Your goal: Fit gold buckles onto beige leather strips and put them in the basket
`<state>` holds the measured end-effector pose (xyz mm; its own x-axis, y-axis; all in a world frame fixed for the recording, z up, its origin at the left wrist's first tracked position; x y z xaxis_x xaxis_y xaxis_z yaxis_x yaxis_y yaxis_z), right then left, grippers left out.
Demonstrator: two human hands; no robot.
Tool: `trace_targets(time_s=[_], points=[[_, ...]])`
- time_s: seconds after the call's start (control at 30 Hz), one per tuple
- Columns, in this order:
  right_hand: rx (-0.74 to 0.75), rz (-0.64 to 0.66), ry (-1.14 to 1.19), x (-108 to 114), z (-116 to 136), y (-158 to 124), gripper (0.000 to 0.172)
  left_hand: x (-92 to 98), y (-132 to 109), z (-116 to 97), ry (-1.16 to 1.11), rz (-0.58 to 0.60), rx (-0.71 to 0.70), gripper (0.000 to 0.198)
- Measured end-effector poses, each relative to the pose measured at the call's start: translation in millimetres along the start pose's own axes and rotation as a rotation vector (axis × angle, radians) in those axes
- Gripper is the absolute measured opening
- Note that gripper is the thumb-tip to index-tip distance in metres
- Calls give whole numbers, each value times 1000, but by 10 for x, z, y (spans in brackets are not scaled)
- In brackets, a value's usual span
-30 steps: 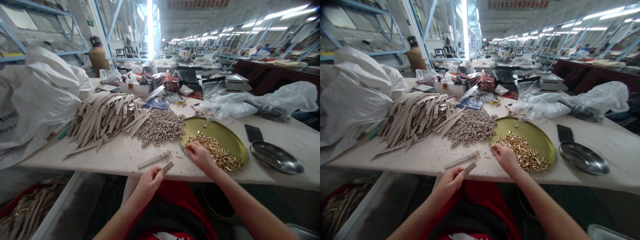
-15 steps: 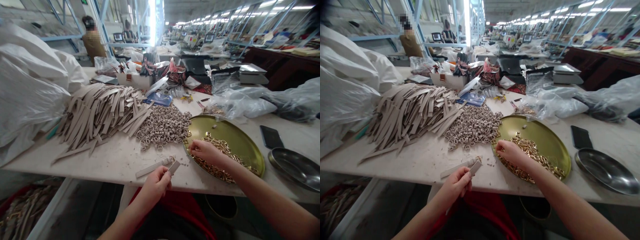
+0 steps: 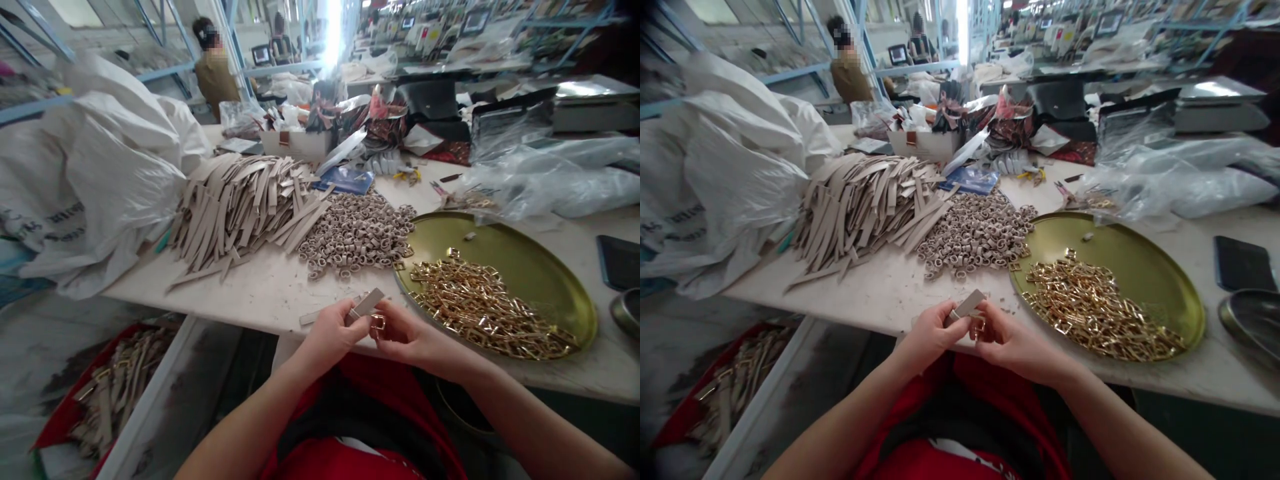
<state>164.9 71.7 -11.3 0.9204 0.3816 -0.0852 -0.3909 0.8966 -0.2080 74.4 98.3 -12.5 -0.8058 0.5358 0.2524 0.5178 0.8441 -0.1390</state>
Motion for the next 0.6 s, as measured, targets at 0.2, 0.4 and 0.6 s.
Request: trace_targets(time_s=[0.2,0.4,0.6], points=[[9,-259,147,49,-100,-175,24,-11,-222,-123,35,18,-82,22],[-97,-449,657,73,-350,-306,28,-34,-528,6,100,-17,-85,34],[-168,-345,725,-235,-478,-354,25,-151,-679,-86,245,73,-202,30]])
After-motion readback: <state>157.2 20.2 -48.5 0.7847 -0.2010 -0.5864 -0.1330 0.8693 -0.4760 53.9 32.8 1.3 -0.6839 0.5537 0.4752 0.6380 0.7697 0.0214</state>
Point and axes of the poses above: each hand's wrist, its own y-axis towards the middle knuckle, its own x-axis out of the back of the hand, z = x × y, the point moved 8 cm from there along y, towards the middle knuckle, and after that the axes turned 7 degrees about -x, right-handed, at the moved point
